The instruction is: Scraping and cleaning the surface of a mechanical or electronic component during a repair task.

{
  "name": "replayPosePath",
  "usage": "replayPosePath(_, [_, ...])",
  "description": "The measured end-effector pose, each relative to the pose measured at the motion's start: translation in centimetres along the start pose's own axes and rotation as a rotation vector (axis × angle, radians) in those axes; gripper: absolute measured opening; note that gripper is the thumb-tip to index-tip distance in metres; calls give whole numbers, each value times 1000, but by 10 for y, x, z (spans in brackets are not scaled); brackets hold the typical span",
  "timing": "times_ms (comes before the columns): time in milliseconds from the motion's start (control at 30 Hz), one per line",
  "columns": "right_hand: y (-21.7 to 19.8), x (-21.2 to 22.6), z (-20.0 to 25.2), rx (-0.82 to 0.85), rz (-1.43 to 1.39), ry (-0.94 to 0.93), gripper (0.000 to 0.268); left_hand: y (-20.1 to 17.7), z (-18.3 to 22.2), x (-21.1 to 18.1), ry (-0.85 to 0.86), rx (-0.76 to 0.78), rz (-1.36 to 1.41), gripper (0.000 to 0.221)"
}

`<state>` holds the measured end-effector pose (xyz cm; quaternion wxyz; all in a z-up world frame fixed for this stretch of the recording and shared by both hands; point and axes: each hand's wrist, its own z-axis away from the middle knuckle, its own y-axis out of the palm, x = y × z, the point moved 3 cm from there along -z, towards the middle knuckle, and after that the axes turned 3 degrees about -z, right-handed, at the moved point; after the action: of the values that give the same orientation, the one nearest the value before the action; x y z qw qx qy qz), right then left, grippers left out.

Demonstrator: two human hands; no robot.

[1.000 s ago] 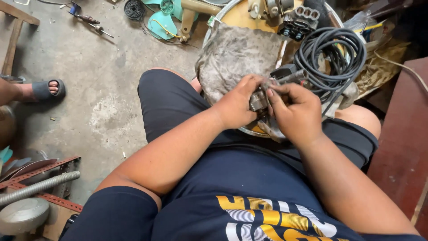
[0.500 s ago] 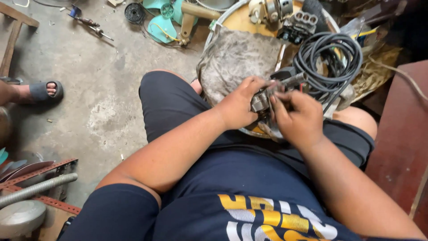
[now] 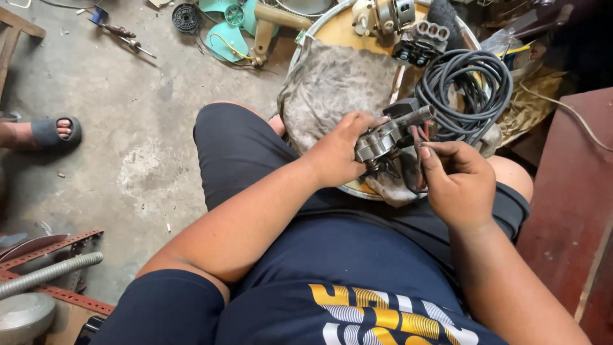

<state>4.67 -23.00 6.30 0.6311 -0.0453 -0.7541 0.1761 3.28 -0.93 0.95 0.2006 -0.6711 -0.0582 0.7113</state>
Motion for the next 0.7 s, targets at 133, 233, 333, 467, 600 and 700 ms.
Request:
replayPosePath(133, [7, 14, -10, 95, -125, -67, 9, -2, 5, -1, -7, 10, -19, 76])
replayPosePath(233, [30, 33, -14, 189, 121, -184, 14, -4, 2, -9, 4, -9, 2, 67])
replayPosePath(333, [41, 25, -12, 149, 172, -253, 23, 1, 0, -4, -39, 18, -62, 71])
replayPosePath(467, [50, 22, -11, 100, 285, -363, 30, 1, 3, -3, -27, 9, -50, 69])
replayPosePath(600, [61, 23, -5, -28, 512, -606, 17, -3, 1, -8, 1, 42, -47, 69])
replayPosePath(700, [59, 22, -2, -60, 404, -582, 7, -2, 4, -9, -2, 48, -40, 71])
